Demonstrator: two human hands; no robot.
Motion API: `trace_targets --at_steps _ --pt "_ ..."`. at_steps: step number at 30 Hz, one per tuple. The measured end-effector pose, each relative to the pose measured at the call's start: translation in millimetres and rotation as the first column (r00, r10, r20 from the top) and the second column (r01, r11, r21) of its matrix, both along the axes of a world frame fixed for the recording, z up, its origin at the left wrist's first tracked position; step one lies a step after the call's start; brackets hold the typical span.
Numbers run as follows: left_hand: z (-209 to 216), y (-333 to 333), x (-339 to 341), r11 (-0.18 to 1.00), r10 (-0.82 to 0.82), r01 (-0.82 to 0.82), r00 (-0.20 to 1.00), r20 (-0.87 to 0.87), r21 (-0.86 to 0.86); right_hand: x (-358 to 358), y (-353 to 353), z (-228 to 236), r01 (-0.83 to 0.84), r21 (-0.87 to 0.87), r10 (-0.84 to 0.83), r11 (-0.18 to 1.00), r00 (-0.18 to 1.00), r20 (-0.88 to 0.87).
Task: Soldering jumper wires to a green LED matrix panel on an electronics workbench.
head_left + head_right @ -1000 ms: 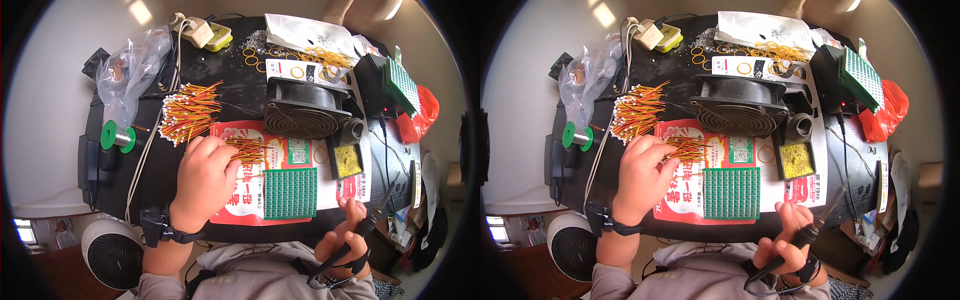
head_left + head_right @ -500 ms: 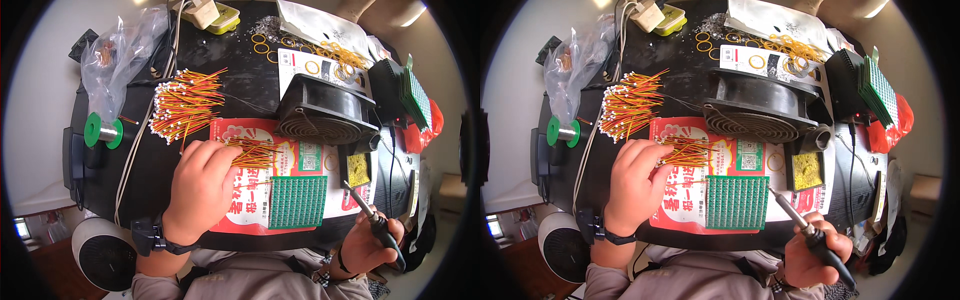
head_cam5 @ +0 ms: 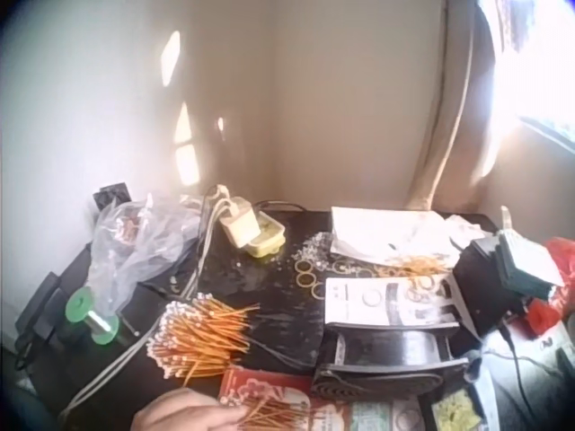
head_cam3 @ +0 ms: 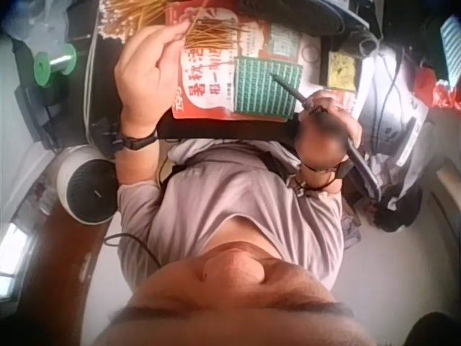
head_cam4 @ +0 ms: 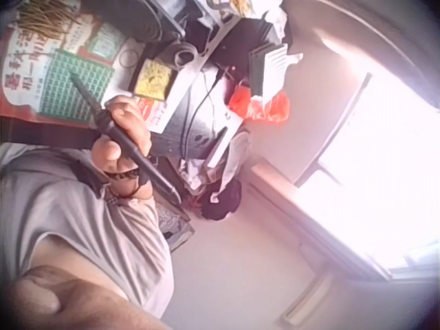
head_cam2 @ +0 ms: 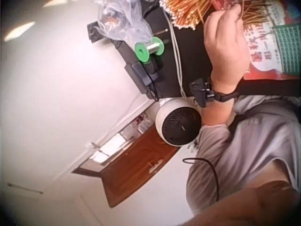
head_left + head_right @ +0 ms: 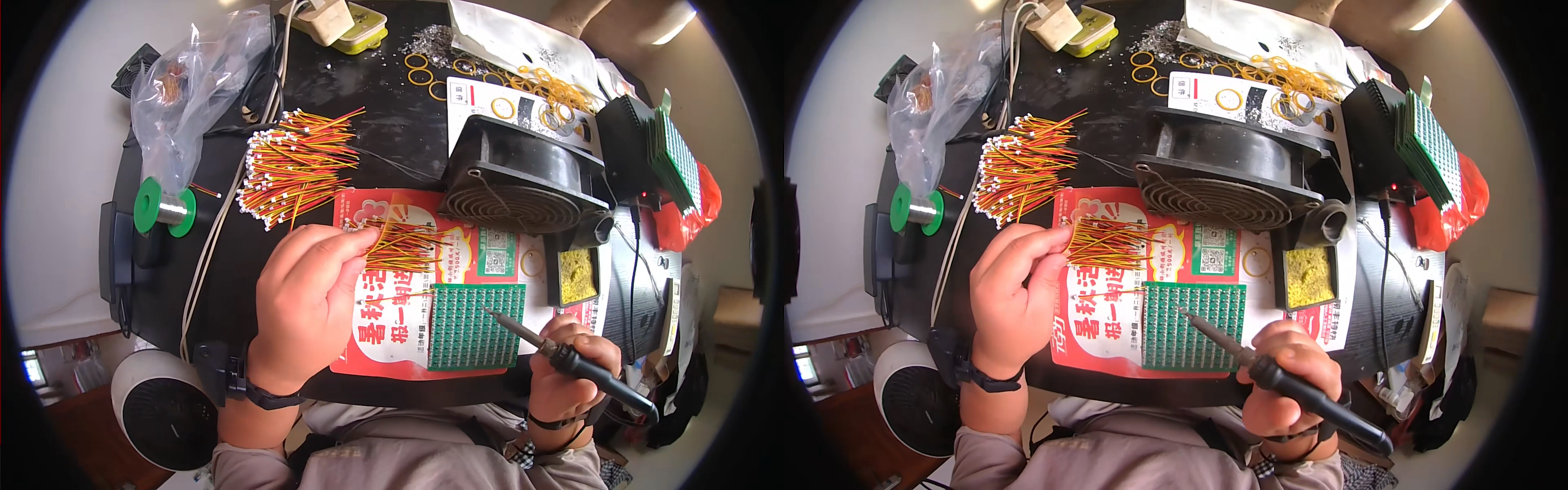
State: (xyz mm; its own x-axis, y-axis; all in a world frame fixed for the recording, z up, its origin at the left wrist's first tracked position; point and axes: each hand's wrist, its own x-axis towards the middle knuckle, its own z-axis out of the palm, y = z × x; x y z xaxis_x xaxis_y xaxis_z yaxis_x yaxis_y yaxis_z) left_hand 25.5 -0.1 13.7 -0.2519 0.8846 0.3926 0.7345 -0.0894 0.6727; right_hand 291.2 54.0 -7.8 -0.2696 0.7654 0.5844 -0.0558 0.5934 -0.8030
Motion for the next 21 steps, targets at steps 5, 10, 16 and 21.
trace_targets --at_steps 5,10,16,21 --pt "0 -7 7 0.991 -0.134 0.125 0.944 0.3 0.048 -6 -4 -1 -0.005 -0.082 0.007 0.997 1.0 0.019" --pt "7 -13 19 0.983 -0.115 0.178 0.814 0.57 -0.055 -6 -8 -3 0.066 -0.112 -0.061 0.991 0.997 0.047" --pt "1 -7 19 0.986 -0.162 0.162 0.932 0.323 0.025 -4 -2 15 0.001 -0.193 0.024 0.981 0.992 0.127" --pt "3 -10 21 0.973 -0.211 0.224 0.965 0.157 -0.065 -8 0 13 -0.059 -0.078 0.073 0.995 0.98 0.186"
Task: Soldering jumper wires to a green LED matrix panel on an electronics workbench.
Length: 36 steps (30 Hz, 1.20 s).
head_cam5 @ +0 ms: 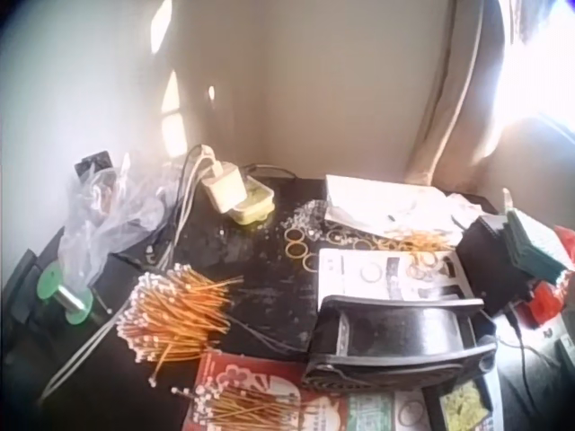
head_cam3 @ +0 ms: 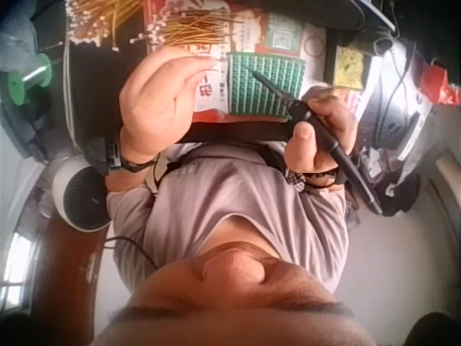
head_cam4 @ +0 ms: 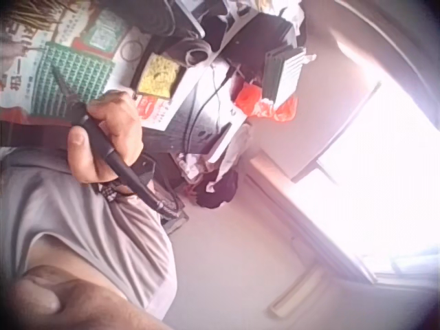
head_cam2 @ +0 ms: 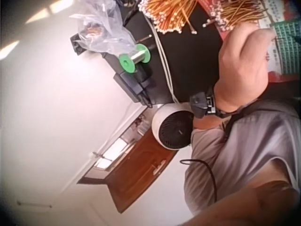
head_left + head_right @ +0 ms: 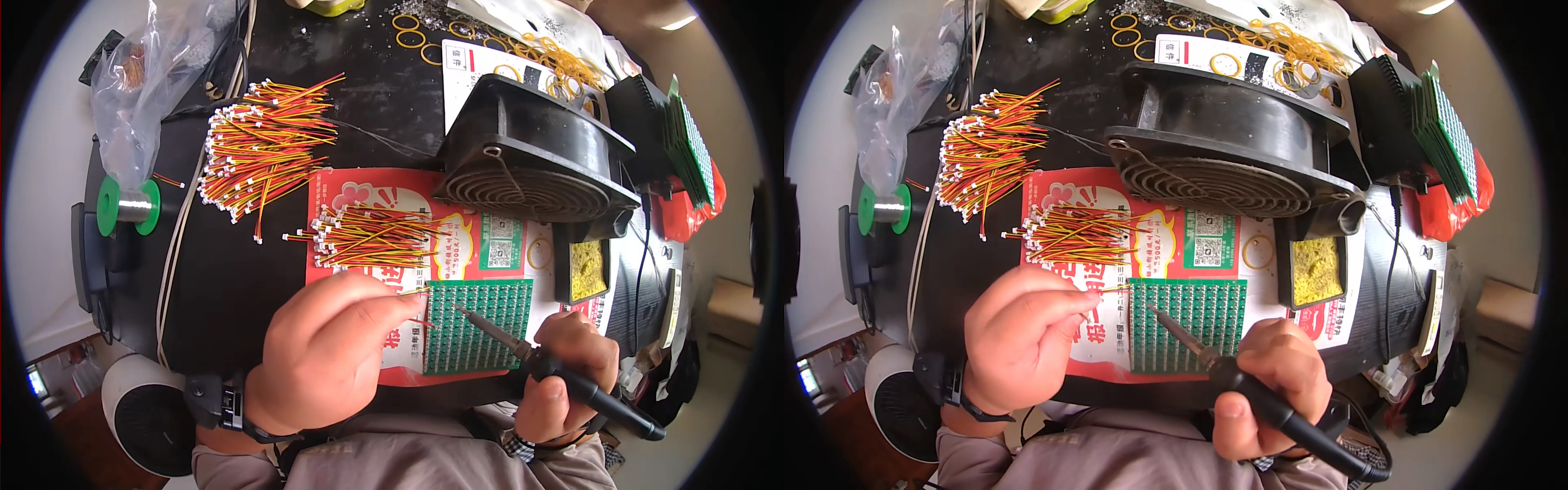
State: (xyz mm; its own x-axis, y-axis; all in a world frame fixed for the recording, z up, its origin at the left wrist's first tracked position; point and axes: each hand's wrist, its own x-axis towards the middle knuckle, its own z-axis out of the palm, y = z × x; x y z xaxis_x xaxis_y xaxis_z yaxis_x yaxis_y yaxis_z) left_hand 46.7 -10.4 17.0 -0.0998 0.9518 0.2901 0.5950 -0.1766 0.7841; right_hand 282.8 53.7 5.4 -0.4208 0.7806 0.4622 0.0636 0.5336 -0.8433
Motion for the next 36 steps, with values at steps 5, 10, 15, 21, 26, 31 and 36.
trace_targets --at_steps 5,10,15,21,26,31,36 --pt "5 -2 0 0.995 -0.088 0.084 0.994 -0.066 -0.054 1 -2 -7 -0.025 0.058 0.024 0.998 1.0 0.019" --pt "-5 2 5 0.999 -0.051 0.051 0.997 -0.063 0.011 -1 -7 -11 0.153 -0.017 -0.154 0.988 0.983 -0.098" --pt "-11 -2 3 0.981 -0.193 0.192 0.975 -0.111 -0.021 21 -3 -6 0.408 0.194 -0.371 0.892 0.906 -0.202" --pt "-11 -1 11 0.968 -0.245 0.25 0.95 -0.195 0.002 29 20 3 0.424 0.564 -0.643 0.709 0.718 0.268" --pt "-11 -1 9 0.965 -0.255 0.261 0.953 -0.166 0.014 31 7 -1 0.544 0.368 -0.616 0.754 0.781 0.108" --pt "-12 1 4 0.979 -0.197 0.204 0.966 -0.167 0.027 28 -6 3 0.635 0.129 -0.63 0.761 0.772 -0.084" --pt "-14 -1 4 0.991 -0.103 0.121 0.958 -0.266 0.055 -2 -11 12 0.436 -0.054 -0.439 0.898 0.896 -0.063"
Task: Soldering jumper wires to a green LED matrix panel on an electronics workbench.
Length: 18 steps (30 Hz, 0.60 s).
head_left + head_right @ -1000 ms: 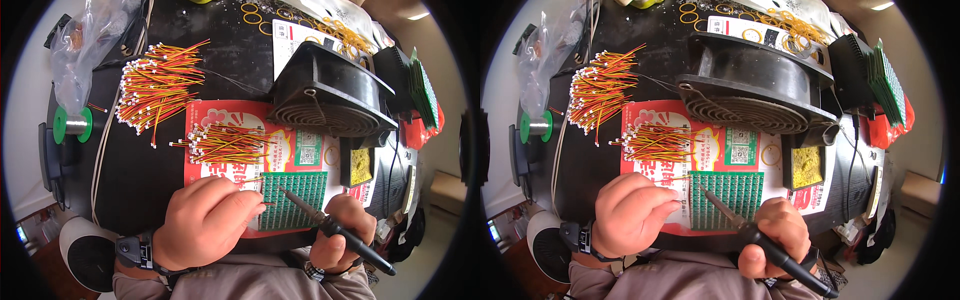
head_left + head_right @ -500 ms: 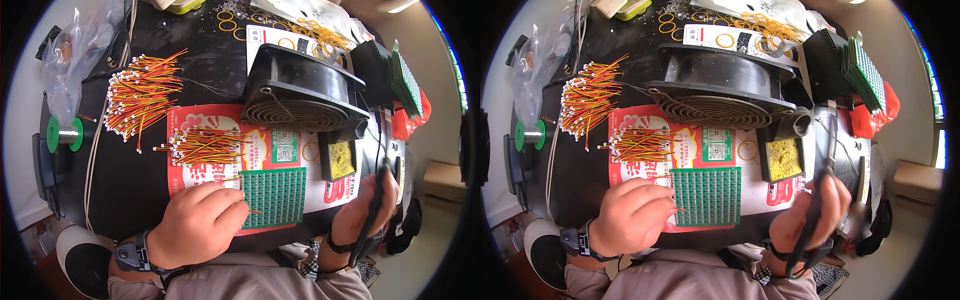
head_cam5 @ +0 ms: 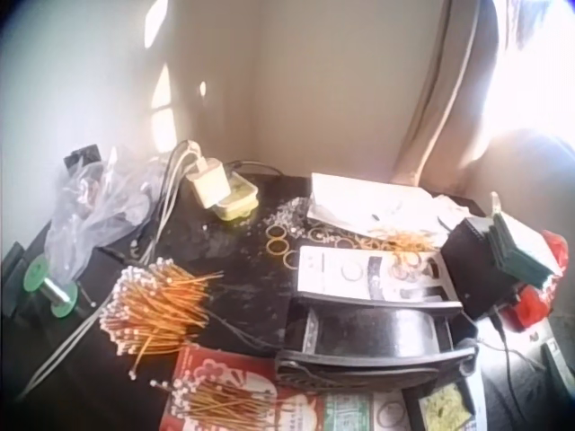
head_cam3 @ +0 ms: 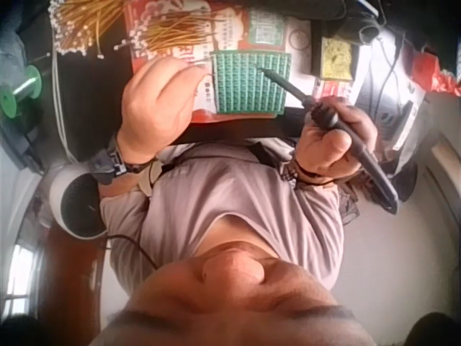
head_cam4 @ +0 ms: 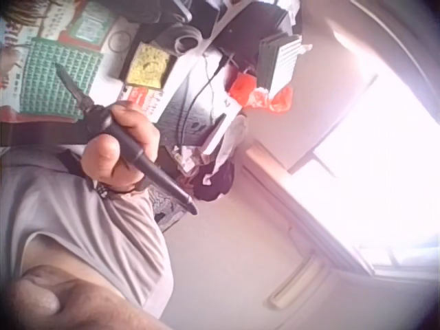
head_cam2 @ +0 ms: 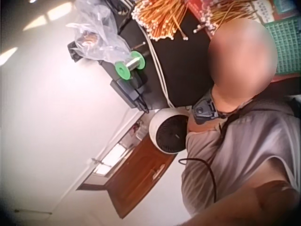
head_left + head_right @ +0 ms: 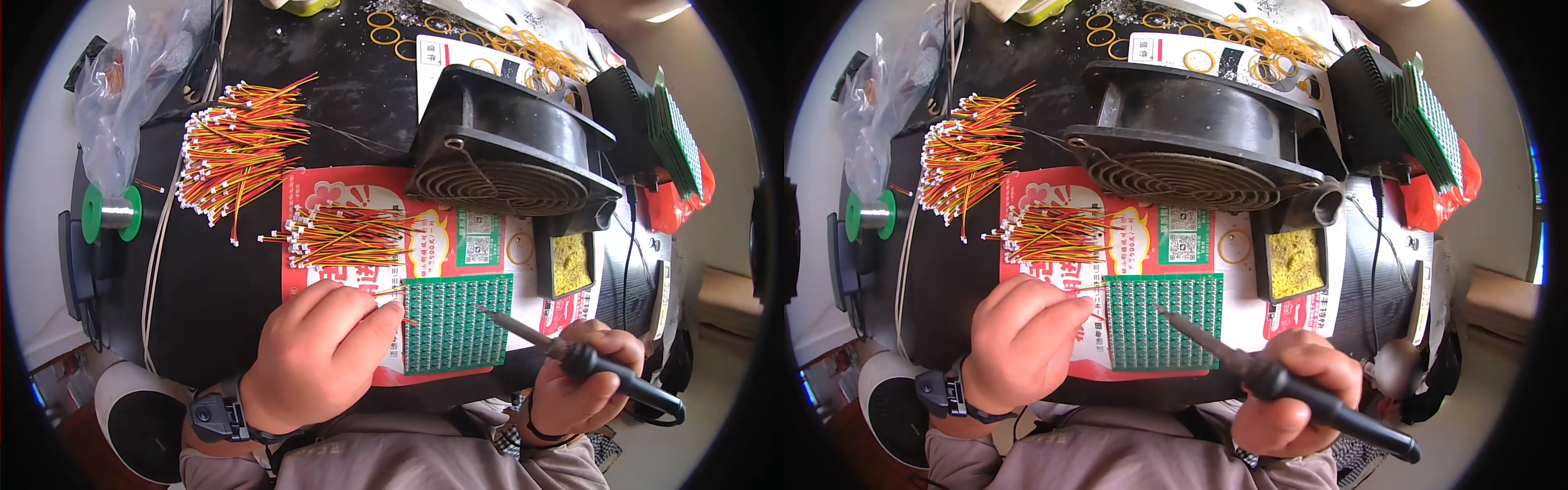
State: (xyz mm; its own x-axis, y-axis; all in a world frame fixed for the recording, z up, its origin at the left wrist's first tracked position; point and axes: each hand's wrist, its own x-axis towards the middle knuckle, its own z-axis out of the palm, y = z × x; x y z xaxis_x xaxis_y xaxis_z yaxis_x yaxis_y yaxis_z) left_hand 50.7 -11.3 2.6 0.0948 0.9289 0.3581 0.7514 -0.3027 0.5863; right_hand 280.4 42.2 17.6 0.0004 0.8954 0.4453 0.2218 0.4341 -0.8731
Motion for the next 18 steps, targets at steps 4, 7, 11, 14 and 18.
trace_targets --at_steps 4,7,11,14,18 --pt "-1 1 3 0.999 0.02 -0.021 0.999 0.025 0.029 -6 1 -8 -0.251 -0.077 0.25 0.965 0.968 -0.025" --pt "0 0 5 0.999 0.029 -0.029 0.999 -0.015 0.02 -9 1 -10 -0.251 -0.173 0.236 0.952 0.966 -0.1" --pt "-4 -2 7 0.998 0.052 -0.051 0.998 -0.018 0.04 -13 3 -1 -0.187 -0.395 0.109 0.899 0.971 -0.212" --pt "-4 -1 6 0.998 0.055 -0.054 0.999 -0.003 0.043 -8 9 -3 -0.176 -0.452 0.064 0.874 0.965 -0.253" --pt "-3 -1 4 0.998 0.055 -0.054 0.998 -0.007 0.037 -9 9 -1 -0.231 -0.449 0.06 0.863 0.93 -0.363"
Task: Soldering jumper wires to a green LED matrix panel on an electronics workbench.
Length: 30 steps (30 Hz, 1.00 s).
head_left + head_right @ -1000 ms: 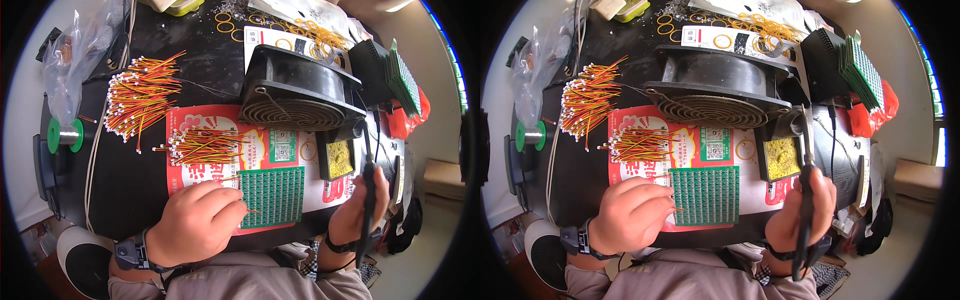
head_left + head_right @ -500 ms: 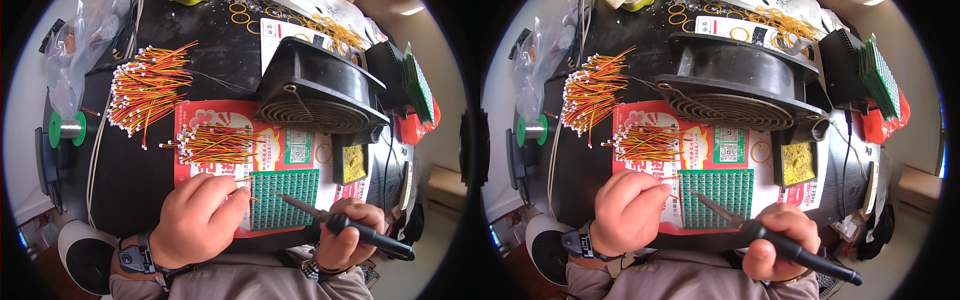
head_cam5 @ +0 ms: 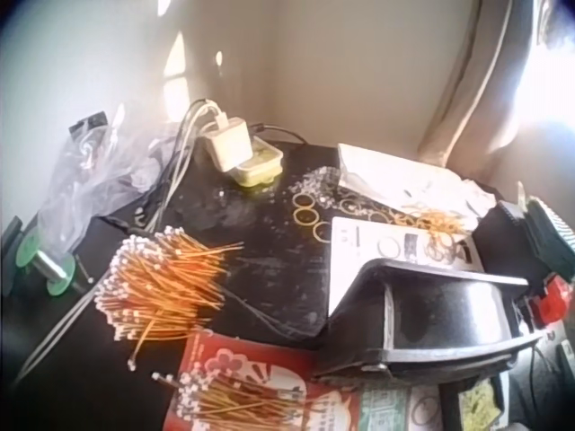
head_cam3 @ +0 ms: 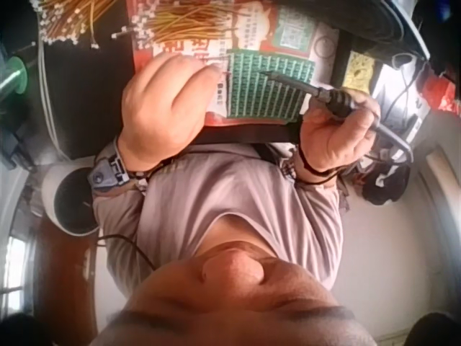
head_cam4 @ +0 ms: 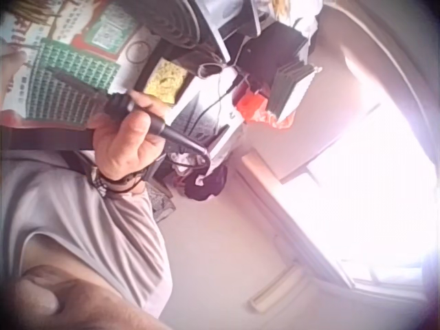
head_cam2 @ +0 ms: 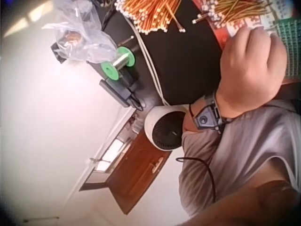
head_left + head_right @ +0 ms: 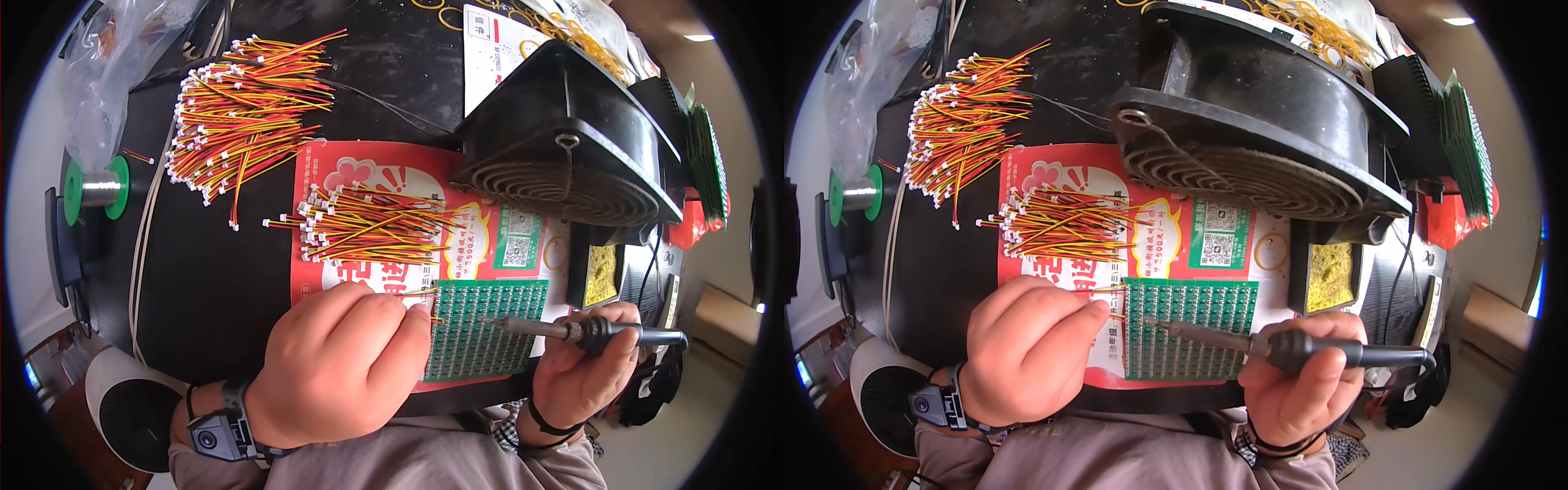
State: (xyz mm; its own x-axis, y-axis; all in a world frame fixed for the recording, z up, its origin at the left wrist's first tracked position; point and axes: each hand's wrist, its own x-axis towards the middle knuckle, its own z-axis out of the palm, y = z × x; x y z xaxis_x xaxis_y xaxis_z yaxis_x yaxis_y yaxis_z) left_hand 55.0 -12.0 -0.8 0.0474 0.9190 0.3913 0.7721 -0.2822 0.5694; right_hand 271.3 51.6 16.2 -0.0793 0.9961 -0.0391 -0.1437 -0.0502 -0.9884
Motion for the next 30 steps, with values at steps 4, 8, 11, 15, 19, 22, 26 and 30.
trace_targets --at_steps 4,8,11,15,19,22,26,30 --pt "-1 2 1 1.0 0.006 -0.006 1.0 0.002 0.01 -6 -4 -4 0.051 0.078 -0.057 0.996 0.995 0.082" --pt "-1 4 1 1.0 0.007 -0.007 1.0 -0.006 0.003 -5 -9 -10 -0.086 0.262 0.028 0.961 0.976 0.215" --pt "0 3 -1 0.999 -0.008 0.007 1.0 -0.024 -0.032 -1 -7 -18 -0.214 0.453 0.086 0.866 0.954 0.287" --pt "0 5 -1 0.999 -0.017 0.016 0.999 -0.028 -0.039 3 -3 -19 -0.359 0.523 0.155 0.773 0.906 0.393" --pt "2 6 -1 0.999 -0.011 0.009 0.999 -0.034 -0.037 4 0 -16 -0.423 0.515 0.176 0.745 0.87 0.46" --pt "0 6 -1 0.999 -0.019 0.017 0.999 -0.04 -0.051 3 1 -16 -0.427 0.509 0.176 0.747 0.866 0.468" --pt "-2 6 -1 1.0 -0.024 0.023 0.998 -0.06 -0.016 2 1 -17 -0.422 0.513 0.168 0.747 0.867 0.468" --pt "-3 6 -1 1.0 -0.027 0.027 0.998 -0.053 0.003 1 2 -16 -0.415 0.519 0.168 0.747 0.873 0.457"
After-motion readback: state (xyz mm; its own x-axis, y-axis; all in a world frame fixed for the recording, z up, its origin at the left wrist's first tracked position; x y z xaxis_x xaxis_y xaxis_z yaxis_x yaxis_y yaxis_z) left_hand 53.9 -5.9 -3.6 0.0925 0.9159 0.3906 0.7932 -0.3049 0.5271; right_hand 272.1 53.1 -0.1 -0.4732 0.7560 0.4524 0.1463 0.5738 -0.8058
